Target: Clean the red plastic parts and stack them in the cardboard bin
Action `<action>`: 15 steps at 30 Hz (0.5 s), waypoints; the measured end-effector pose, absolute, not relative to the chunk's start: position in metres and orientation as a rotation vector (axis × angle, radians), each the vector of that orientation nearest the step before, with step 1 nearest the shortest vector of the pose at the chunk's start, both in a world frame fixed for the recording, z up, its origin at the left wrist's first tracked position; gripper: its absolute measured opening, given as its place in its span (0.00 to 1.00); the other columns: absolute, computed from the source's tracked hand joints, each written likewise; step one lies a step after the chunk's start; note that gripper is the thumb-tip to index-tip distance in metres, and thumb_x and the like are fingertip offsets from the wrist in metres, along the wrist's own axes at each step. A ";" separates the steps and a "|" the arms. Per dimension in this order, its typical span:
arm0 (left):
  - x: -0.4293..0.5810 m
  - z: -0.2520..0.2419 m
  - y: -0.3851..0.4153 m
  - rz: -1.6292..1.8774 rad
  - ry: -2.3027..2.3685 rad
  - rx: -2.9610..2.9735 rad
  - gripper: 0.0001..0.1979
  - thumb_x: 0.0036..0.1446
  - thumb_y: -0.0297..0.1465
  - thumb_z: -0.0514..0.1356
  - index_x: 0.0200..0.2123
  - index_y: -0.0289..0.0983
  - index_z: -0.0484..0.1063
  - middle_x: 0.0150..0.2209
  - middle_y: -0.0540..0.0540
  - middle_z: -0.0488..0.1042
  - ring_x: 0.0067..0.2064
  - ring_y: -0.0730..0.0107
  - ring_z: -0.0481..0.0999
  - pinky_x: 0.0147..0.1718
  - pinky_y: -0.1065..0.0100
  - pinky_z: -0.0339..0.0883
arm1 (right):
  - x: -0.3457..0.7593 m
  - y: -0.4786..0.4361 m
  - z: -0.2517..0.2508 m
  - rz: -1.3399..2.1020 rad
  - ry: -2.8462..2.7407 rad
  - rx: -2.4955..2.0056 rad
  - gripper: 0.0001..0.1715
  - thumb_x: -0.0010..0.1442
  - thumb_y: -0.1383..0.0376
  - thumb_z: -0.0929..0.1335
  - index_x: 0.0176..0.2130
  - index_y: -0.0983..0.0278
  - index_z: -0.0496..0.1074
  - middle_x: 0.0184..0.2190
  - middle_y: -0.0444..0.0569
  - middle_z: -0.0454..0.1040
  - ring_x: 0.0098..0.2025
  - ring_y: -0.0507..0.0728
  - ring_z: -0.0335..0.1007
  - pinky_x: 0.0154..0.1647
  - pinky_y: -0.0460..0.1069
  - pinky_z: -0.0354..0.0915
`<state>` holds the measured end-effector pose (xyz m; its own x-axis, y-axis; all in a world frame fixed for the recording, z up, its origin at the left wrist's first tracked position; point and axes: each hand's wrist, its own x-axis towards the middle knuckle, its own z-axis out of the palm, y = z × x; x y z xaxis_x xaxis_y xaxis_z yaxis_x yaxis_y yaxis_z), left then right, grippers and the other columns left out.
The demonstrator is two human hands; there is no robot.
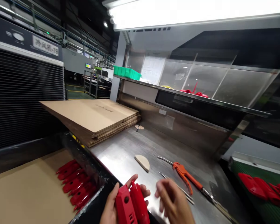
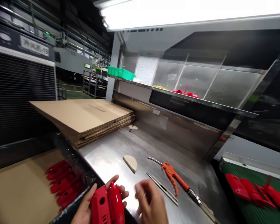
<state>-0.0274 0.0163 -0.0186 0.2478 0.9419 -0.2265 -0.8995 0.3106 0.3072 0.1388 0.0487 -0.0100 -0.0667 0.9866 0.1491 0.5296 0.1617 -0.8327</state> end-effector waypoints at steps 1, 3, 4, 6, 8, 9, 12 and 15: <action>-0.028 -0.013 0.015 1.250 0.375 0.088 0.26 0.62 0.48 0.54 0.54 0.36 0.72 0.44 0.34 0.80 0.47 0.48 0.80 0.53 0.48 0.68 | 0.139 0.066 -0.001 0.443 -1.814 -1.653 0.30 0.70 0.43 0.53 0.43 0.62 0.68 0.35 0.49 0.75 0.30 0.55 0.72 0.32 0.47 0.67; -0.028 -0.003 0.013 1.247 0.363 0.126 0.24 0.63 0.45 0.52 0.51 0.33 0.73 0.38 0.35 0.80 0.40 0.48 0.81 0.46 0.49 0.71 | 0.134 0.104 0.011 0.252 -1.903 -1.787 0.22 0.70 0.51 0.58 0.48 0.63 0.69 0.44 0.55 0.74 0.45 0.61 0.73 0.45 0.54 0.67; -0.027 -0.001 0.012 1.251 0.372 0.170 0.24 0.64 0.45 0.51 0.50 0.31 0.72 0.35 0.36 0.80 0.37 0.48 0.81 0.42 0.49 0.73 | 0.128 0.122 0.014 0.222 -1.966 -1.829 0.19 0.69 0.53 0.62 0.45 0.65 0.71 0.44 0.57 0.73 0.45 0.62 0.73 0.47 0.56 0.66; -0.027 0.000 0.011 1.273 0.409 0.240 0.24 0.63 0.44 0.52 0.49 0.29 0.72 0.32 0.37 0.79 0.34 0.48 0.81 0.36 0.53 0.73 | 0.115 0.150 0.014 0.225 -2.054 -1.868 0.15 0.65 0.57 0.68 0.39 0.67 0.73 0.42 0.56 0.74 0.44 0.61 0.73 0.47 0.58 0.66; -0.029 -0.004 0.010 1.291 0.463 0.247 0.25 0.62 0.45 0.55 0.48 0.28 0.72 0.32 0.37 0.80 0.33 0.50 0.81 0.35 0.55 0.74 | 0.106 0.157 0.009 0.232 -2.084 -1.858 0.14 0.62 0.57 0.70 0.38 0.67 0.71 0.40 0.53 0.75 0.42 0.60 0.73 0.45 0.56 0.67; -0.031 -0.007 0.010 1.299 0.490 0.235 0.25 0.61 0.46 0.56 0.48 0.29 0.72 0.33 0.37 0.80 0.34 0.51 0.81 0.35 0.55 0.74 | 0.105 0.152 0.006 0.238 -2.077 -1.830 0.14 0.63 0.57 0.70 0.39 0.67 0.70 0.38 0.52 0.75 0.40 0.59 0.73 0.43 0.54 0.68; -0.039 -0.015 0.010 1.354 0.580 0.230 0.28 0.58 0.50 0.58 0.48 0.31 0.74 0.36 0.37 0.81 0.35 0.53 0.82 0.35 0.57 0.75 | 0.110 0.101 -0.007 0.289 -2.032 -1.697 0.16 0.69 0.53 0.62 0.41 0.63 0.65 0.32 0.47 0.75 0.33 0.56 0.73 0.34 0.48 0.68; -0.043 -0.022 0.010 1.422 0.736 0.299 0.31 0.57 0.53 0.58 0.49 0.31 0.75 0.38 0.37 0.81 0.39 0.52 0.82 0.36 0.59 0.76 | 0.114 0.031 -0.023 0.255 -1.893 -1.525 0.20 0.71 0.50 0.58 0.46 0.62 0.65 0.30 0.47 0.77 0.26 0.54 0.74 0.26 0.44 0.67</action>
